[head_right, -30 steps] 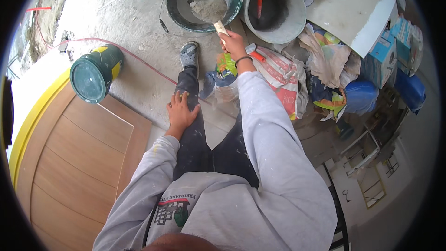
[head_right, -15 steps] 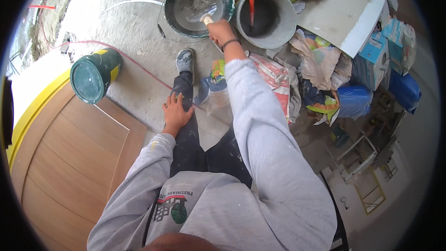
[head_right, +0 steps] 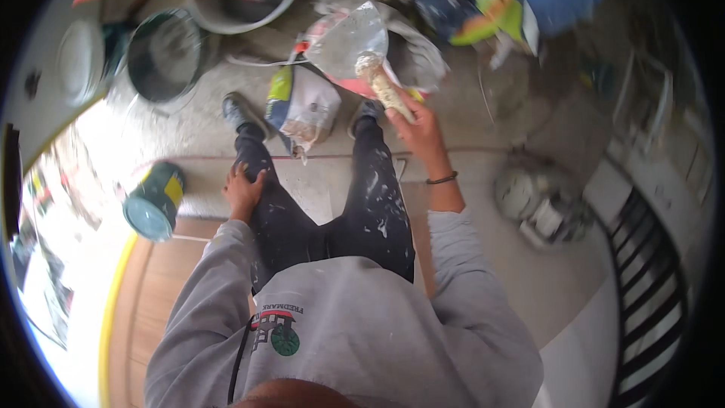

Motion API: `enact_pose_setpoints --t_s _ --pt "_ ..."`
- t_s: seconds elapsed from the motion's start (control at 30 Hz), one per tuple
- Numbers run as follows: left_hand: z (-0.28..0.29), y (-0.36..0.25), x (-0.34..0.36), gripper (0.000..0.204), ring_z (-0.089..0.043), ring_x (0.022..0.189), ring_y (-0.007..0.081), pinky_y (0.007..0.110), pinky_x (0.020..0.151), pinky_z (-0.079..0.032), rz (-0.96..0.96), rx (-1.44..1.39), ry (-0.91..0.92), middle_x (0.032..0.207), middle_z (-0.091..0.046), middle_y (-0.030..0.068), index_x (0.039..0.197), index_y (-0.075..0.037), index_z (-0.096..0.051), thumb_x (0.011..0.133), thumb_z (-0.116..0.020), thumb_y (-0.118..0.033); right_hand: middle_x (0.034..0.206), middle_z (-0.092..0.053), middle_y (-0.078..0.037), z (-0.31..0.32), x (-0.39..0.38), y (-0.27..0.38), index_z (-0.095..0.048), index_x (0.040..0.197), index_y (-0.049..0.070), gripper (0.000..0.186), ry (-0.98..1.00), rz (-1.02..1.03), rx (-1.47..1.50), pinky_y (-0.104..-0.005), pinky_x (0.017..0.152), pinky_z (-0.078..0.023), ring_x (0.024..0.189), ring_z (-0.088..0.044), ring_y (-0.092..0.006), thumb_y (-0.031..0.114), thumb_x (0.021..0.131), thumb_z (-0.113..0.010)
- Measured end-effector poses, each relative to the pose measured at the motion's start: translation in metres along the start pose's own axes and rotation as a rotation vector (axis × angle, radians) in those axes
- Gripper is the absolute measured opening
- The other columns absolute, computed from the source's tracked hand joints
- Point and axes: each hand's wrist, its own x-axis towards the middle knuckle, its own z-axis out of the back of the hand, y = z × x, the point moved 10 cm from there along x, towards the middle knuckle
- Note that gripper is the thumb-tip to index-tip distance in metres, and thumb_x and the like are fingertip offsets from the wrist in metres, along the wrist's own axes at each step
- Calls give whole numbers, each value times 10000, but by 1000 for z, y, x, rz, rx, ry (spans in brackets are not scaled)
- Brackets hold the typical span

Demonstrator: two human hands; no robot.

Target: The person pours white liquid from one bucket into another, then uses a scraper to scoop cement-like powder from a bag into a bucket before stirring the mixture with a long orange tool.

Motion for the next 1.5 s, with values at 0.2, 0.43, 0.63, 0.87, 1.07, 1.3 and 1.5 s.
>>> enact_pose_setpoints --t_s 0.2,0.43,0.63,0.87,1.07,1.3,1.5 --pt "-9 -36 -4 792 -360 1385 310 546 1069 -308 -40 184 9 1474 -426 150 1413 -110 -463 818 -618 -608 939 -696 -157 126 -16 -17 -647 1251 146 405 -220 86 -924 -366 697 -527 829 -670 -325 151 847 -673" --pt "-15 -51 -1 790 -363 1380 327 541 1082 -292 -63 269 22 1470 -427 152 1417 -123 -449 818 -616 -610 916 -714 -172 92 119 -94 -728 902 83 163 -102 -150 -1076 -432 761 -550 890 -697 -345 167 795 -638" --pt "-11 -45 3 785 -370 1375 332 534 1088 -290 -63 270 -1 1476 -423 154 1410 -122 -460 818 -618 -614 1005 -686 -244 62 192 -176 -720 968 19 297 -71 -282 -766 -468 856 -523 972 -668 -390 250 799 -641" --pt "-8 -36 5 781 -374 1373 328 526 1093 -285 -64 222 4 1467 -435 148 1396 -114 -478 814 -627 -613 961 -681 -254 42 182 -220 -725 968 30 338 34 -249 -555 -467 828 -513 932 -662 -410 324 816 -655" --pt "-12 -40 6 781 -374 1374 323 526 1093 -281 -76 214 -1 1466 -434 146 1395 -117 -474 810 -636 -607 962 -705 -214 34 196 -215 -712 1104 95 389 51 32 -504 -385 784 -523 902 -699 -331 370 829 -698" --pt "-17 -52 2 786 -360 1383 327 532 1091 -284 -96 268 -4 1467 -430 148 1397 -111 -468 811 -639 -606 999 -724 -172 29 201 -214 -682 1187 107 351 136 71 -398 -333 794 -520 874 -702 -208 269 876 -671" --pt "-19 -63 3 778 -369 1372 329 538 1079 -292 -114 315 4 1443 -447 156 1381 -107 -473 814 -629 -617 1107 -709 -154 32 195 -209 -638 1247 65 377 233 106 -383 -306 853 -502 958 -675 -168 210 900 -664"
